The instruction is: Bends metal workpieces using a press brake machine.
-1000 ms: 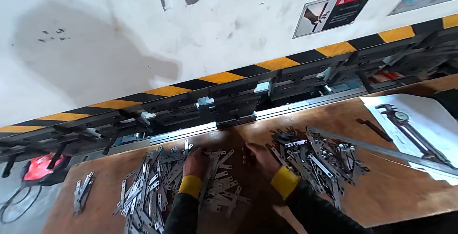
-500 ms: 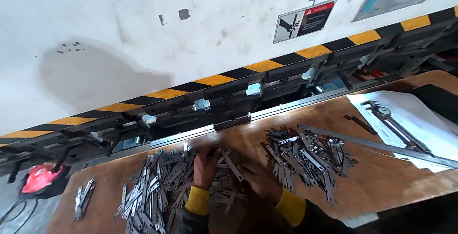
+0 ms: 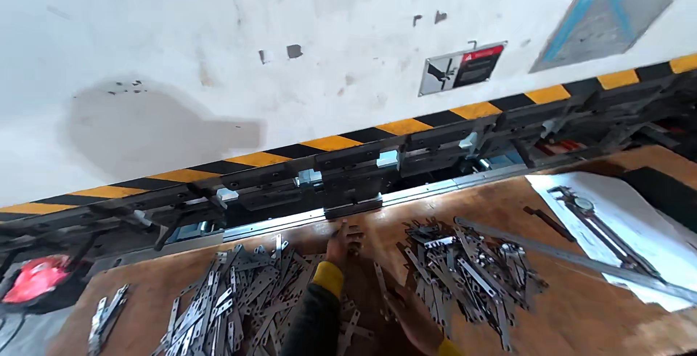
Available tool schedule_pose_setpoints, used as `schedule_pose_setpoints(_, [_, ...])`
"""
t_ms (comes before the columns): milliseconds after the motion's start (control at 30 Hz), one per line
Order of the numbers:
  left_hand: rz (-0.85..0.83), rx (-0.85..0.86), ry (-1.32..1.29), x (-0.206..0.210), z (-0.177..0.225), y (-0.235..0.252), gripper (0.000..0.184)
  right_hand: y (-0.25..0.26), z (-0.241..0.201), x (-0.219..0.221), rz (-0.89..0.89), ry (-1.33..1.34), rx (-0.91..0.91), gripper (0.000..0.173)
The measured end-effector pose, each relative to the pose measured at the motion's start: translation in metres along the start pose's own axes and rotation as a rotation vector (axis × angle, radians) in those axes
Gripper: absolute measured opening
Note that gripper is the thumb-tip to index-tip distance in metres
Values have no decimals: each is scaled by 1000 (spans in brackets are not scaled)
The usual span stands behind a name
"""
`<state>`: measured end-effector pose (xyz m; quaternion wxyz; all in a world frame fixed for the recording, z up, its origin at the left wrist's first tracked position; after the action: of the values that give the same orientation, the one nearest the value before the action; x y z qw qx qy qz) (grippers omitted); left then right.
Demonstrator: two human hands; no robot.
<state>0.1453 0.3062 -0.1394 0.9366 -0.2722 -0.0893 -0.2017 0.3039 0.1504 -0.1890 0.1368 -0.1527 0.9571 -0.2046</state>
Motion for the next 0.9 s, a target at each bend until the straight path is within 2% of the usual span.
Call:
schedule_pose_setpoints(100, [23, -75, -192, 7, 19, 30, 69, -4, 11, -1, -16, -27, 3, 35])
schedule_pose_setpoints(233, [26, -132, -239, 18, 28, 56, 54, -1, 20, -3, -23, 52, -5, 33])
schedule_pose_setpoints(433, [63, -147, -107, 24, 26, 77, 32, -2, 19, -4, -34, 27, 13, 30])
schedule_pose_setpoints(500, [94, -115, -80, 21, 22, 77, 29, -2, 18, -3, -20, 106, 6, 29])
schedule_pose_setpoints(567, [147, -34, -28, 17, 18, 66, 26, 3, 13, -5, 31, 266, -28, 29])
schedule_pose_setpoints(633, [203, 65, 66, 3, 4, 52, 26, 18, 0, -9, 82, 307, -45, 29])
schedule_pose_setpoints(767, [211, 144, 119, -30, -27, -5, 28, 67, -53, -37, 53, -43, 16, 36])
schedule_pose_setpoints(900, [87, 130, 33, -36, -67, -76, 31, 135, -85, -56, 6, -77, 52, 36])
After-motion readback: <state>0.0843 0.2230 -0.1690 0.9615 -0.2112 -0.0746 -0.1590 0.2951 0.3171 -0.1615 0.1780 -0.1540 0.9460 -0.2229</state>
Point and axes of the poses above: each hand's wrist, its own y-axis towards the middle knuckle, its own x-axis out of the palm, z = x × y, the point moved 1 cm from there along y, towards the middle knuckle, and after that the axes turned 15 degrees about -z, right-handed, at the moved point
